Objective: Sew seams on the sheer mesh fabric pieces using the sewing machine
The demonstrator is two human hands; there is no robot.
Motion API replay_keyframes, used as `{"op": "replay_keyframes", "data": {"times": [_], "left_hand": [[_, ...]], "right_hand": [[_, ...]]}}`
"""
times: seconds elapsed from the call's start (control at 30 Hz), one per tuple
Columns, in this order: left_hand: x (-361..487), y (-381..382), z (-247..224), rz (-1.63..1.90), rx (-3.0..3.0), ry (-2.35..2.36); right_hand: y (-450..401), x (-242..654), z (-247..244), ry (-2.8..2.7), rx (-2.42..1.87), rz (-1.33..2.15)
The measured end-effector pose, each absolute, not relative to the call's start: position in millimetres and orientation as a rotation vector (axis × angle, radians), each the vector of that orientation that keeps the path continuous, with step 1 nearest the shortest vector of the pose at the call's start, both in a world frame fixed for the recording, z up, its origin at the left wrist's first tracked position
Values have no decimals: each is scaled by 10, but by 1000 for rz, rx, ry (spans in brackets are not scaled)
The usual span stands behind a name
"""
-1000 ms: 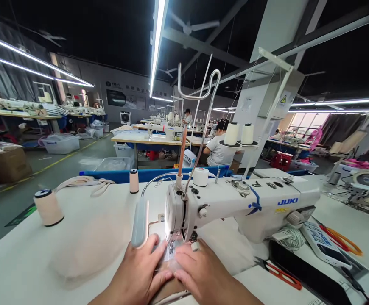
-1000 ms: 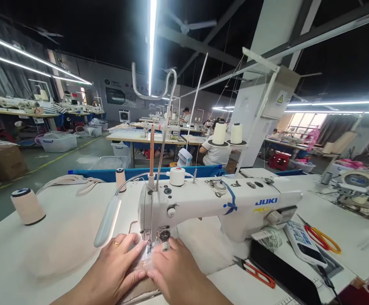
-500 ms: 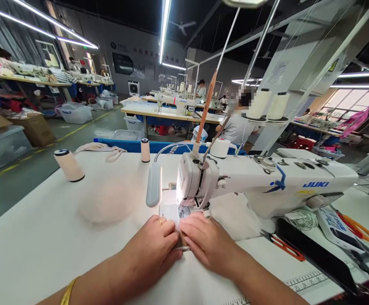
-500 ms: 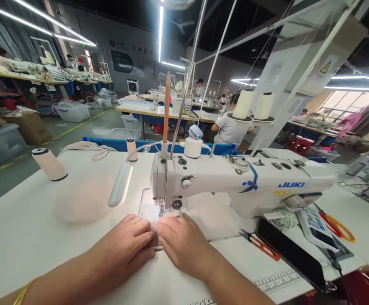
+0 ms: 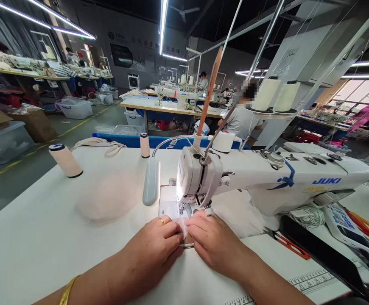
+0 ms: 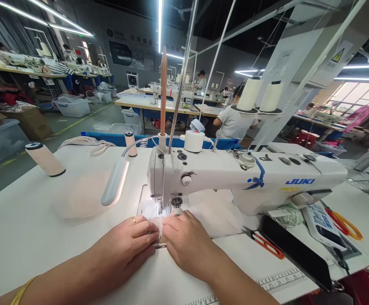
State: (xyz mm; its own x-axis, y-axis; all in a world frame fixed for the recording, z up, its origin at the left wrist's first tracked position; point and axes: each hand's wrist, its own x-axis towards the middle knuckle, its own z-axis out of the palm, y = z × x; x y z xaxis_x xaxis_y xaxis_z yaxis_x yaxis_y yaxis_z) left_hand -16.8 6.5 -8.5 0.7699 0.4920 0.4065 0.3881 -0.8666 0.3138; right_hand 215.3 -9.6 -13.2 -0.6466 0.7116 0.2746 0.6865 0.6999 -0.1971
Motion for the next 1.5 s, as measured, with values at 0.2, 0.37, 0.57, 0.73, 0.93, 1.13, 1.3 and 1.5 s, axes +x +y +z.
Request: {"op": "replay_keyframes", "data": {"times": [0.2, 0.37, 0.57, 0.73, 0.93, 1.13, 1.3, 1.5], "left_hand": [[-179, 77, -108, 749, 2773, 694], [-197, 71, -87, 734, 2785, 668], [-190, 74, -86, 740, 2825, 714], [-167, 131, -126, 779, 2856, 763], [-151, 234, -154, 769, 2886, 841], [-129, 316, -121, 680, 2879, 908], [-122, 341, -131, 662, 2877, 948], [-108, 397, -219, 723, 2703, 1043]], "right_hand": [[-101, 2131, -101, -2609, -1136, 114], [-101, 2127, -104, -2594, -1123, 53], [-54, 2120, -158, -2520, -1099, 47], [-3, 2088, -197, -2446, -1114, 36], [40, 2071, -245, -2393, -1214, 30], [78, 2083, -331, -2364, -1263, -43], [63, 2068, -304, -2368, -1284, -17], [43, 2069, -283, -2341, -1200, 44]]}}
